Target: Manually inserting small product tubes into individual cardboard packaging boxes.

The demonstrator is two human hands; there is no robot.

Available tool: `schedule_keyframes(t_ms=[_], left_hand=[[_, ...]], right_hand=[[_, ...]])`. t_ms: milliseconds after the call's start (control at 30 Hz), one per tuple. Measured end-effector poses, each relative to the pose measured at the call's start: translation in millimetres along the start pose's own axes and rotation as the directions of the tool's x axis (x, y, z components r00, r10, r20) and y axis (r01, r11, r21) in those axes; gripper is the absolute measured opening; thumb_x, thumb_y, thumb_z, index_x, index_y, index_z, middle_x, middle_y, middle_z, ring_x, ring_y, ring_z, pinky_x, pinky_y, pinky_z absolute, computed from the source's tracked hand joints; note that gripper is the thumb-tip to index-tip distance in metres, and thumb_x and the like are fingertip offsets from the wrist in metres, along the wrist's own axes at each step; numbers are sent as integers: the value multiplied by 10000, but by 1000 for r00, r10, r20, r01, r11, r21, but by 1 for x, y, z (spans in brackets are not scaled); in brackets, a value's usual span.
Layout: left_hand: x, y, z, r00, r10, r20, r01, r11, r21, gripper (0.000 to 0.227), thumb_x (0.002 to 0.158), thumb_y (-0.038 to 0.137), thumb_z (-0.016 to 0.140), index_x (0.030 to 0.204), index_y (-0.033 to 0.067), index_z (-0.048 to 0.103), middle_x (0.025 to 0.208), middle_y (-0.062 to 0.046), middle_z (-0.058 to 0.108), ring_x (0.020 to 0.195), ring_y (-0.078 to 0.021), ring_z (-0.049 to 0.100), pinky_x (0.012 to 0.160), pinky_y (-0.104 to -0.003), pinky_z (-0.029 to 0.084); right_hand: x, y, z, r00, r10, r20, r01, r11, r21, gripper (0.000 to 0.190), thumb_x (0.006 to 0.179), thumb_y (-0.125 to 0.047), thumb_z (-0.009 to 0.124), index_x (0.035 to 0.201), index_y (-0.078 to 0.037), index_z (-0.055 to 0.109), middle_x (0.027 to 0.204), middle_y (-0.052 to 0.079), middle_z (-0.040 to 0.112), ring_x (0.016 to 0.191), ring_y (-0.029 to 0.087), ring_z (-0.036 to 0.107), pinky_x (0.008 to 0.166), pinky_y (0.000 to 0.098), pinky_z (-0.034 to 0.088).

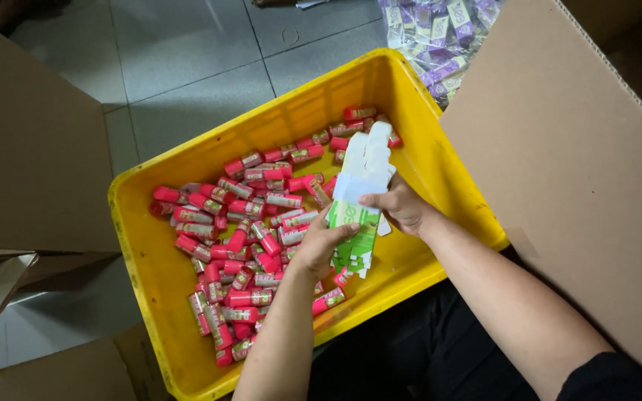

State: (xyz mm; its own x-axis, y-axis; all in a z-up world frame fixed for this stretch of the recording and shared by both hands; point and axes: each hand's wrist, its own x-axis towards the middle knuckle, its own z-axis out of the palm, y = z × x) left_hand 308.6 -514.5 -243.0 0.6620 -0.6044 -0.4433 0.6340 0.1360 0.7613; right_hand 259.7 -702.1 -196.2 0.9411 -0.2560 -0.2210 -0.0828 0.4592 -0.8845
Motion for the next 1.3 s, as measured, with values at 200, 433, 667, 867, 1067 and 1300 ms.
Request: schedule_keyframes(t_ms=[200, 433, 667, 867, 1067, 1300], left_hand=[[-3, 4, 0, 998, -22, 53, 21, 1000, 22, 932, 719, 16, 893, 1536, 94, 451, 1188, -238, 684, 971, -362, 701, 784, -558, 623], [-12, 13, 5, 999, -19, 35, 18, 1000, 25, 974, 699, -8, 897, 1551, 106, 437, 1193, -217, 678, 997, -341, 697, 815, -556, 621], [-23, 30, 14, 995, -47, 86, 45, 999, 28, 1072, 730, -29, 859, 1625, 143, 293, 1269, -258, 631, 1057, -375, 674, 856, -578, 600], [-15, 19, 5, 996, -63, 64, 63, 998, -2, 956, 718, -51, 862, 1546, 152, 431, 1182, -205, 689, 980, -332, 712, 809, -541, 628], [-14, 18, 3, 994, -78, 79, 77, 997, 11, 913, 672, -83, 881, 1476, 123, 501, 1086, -212, 726, 895, -335, 732, 762, -543, 633], [-24, 27, 4, 992, -102, 71, 96, 992, 87, 1034, 674, -76, 886, 1561, 147, 403, 1138, -245, 689, 929, -357, 699, 765, -536, 627]], right_hand=[[-8, -37, 13, 996, 9, -92, 4, 990, 139, 599, 712, -50, 872, 1205, -150, 546, 1099, 88, 731, 1038, 271, 726, 904, 444, 612], [-4, -29, 0, 995, 36, -95, -22, 989, 147, 525, 798, -178, 826, 1244, -146, 550, 1153, 113, 715, 1077, 294, 715, 936, 490, 603], [10, 1, -30, 998, -4, -66, 4, 1000, 9, 471, 948, -355, 682, 1326, -103, 555, 1180, 159, 716, 1101, 324, 703, 1005, 532, 560], [4, -14, -15, 994, -56, -97, 56, 998, -4, 536, 952, -407, 676, 1357, -89, 527, 1198, 149, 701, 1130, 297, 683, 1042, 521, 533], [5, -23, -17, 975, -89, -203, 111, 989, 101, 573, 978, -420, 654, 1410, -92, 468, 1258, 160, 651, 1199, 303, 643, 1111, 476, 470], [8, -20, -32, 971, 174, -166, -152, 979, 134, 364, 1032, -402, 558, 1278, -135, 587, 1199, 122, 716, 1131, 278, 700, 1091, 440, 488]])
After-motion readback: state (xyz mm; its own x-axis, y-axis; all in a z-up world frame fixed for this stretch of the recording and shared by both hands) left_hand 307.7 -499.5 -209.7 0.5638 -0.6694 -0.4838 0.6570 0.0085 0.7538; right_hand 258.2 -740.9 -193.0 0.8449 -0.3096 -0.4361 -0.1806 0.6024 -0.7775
